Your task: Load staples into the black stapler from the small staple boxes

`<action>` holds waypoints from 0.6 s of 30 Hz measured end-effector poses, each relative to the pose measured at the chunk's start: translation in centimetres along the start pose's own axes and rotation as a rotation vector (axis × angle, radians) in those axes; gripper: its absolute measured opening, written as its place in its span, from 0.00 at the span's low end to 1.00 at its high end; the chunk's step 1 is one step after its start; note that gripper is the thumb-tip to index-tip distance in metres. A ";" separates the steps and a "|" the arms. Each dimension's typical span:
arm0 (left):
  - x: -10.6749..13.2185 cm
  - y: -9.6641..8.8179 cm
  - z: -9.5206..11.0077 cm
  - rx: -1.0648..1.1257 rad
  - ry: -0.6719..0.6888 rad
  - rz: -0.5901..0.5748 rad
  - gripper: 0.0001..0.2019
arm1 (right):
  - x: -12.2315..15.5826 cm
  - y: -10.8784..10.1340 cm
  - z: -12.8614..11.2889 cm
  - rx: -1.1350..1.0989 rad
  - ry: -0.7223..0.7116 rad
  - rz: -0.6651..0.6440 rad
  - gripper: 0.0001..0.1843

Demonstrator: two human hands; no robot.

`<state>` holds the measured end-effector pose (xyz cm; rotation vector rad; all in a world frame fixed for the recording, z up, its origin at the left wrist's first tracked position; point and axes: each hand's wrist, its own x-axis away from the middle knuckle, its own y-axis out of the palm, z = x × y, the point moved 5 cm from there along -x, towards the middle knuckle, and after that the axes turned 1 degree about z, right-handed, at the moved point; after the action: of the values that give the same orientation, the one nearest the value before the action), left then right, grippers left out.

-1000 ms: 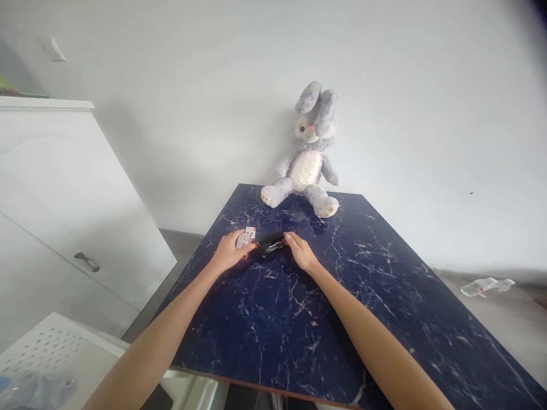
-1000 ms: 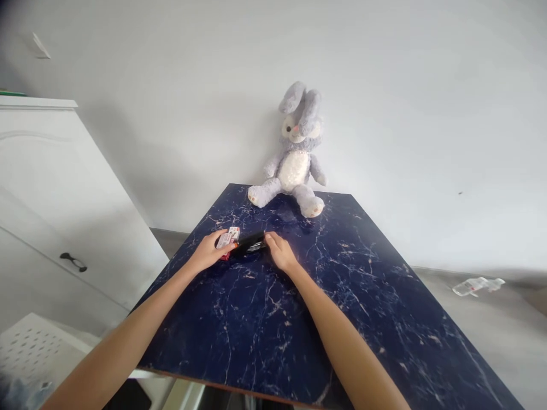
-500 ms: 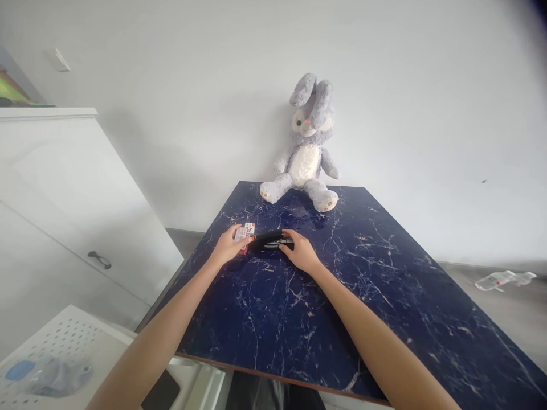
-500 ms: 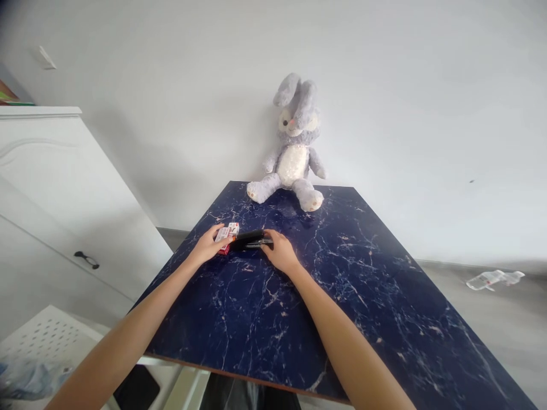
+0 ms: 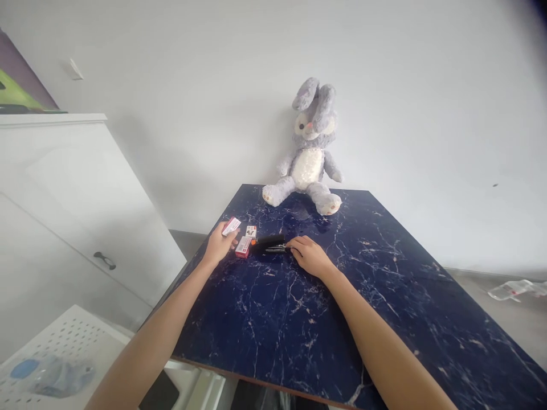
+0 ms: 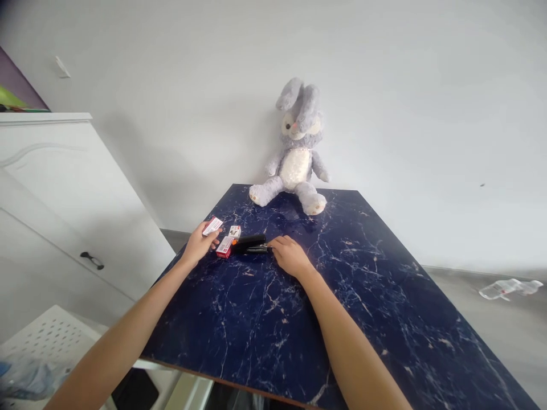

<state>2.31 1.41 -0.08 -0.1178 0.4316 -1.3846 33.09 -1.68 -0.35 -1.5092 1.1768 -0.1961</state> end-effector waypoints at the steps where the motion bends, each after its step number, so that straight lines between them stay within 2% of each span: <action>1: 0.1 0.1 0.1 0.036 -0.007 -0.014 0.22 | 0.0 0.0 0.0 0.005 0.017 0.012 0.14; 4: 0.2 0.5 0.4 0.183 -0.065 -0.047 0.23 | 0.0 -0.3 0.0 -0.023 0.101 0.096 0.11; 7: 0.3 0.8 0.6 0.383 -0.144 -0.099 0.24 | 0.1 -0.8 0.3 -0.109 0.175 0.238 0.10; 9: 0.4 1.0 1.0 0.461 -0.144 -0.144 0.23 | 0.2 -1.2 0.6 -0.183 0.228 0.322 0.10; 13: 0.8 1.0 2.0 0.507 -0.084 -0.175 0.27 | 0.2 -1.6 0.6 -0.310 0.333 0.439 0.14; 18: 1.3 1.6 2.8 0.552 -0.091 -0.264 0.28 | 0.2 -1.3 -0.7 -0.430 0.407 0.553 0.16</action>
<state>4.91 -0.02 1.64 0.2215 -0.0553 -1.7046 33.42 -2.51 0.89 -1.4752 2.0165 0.1440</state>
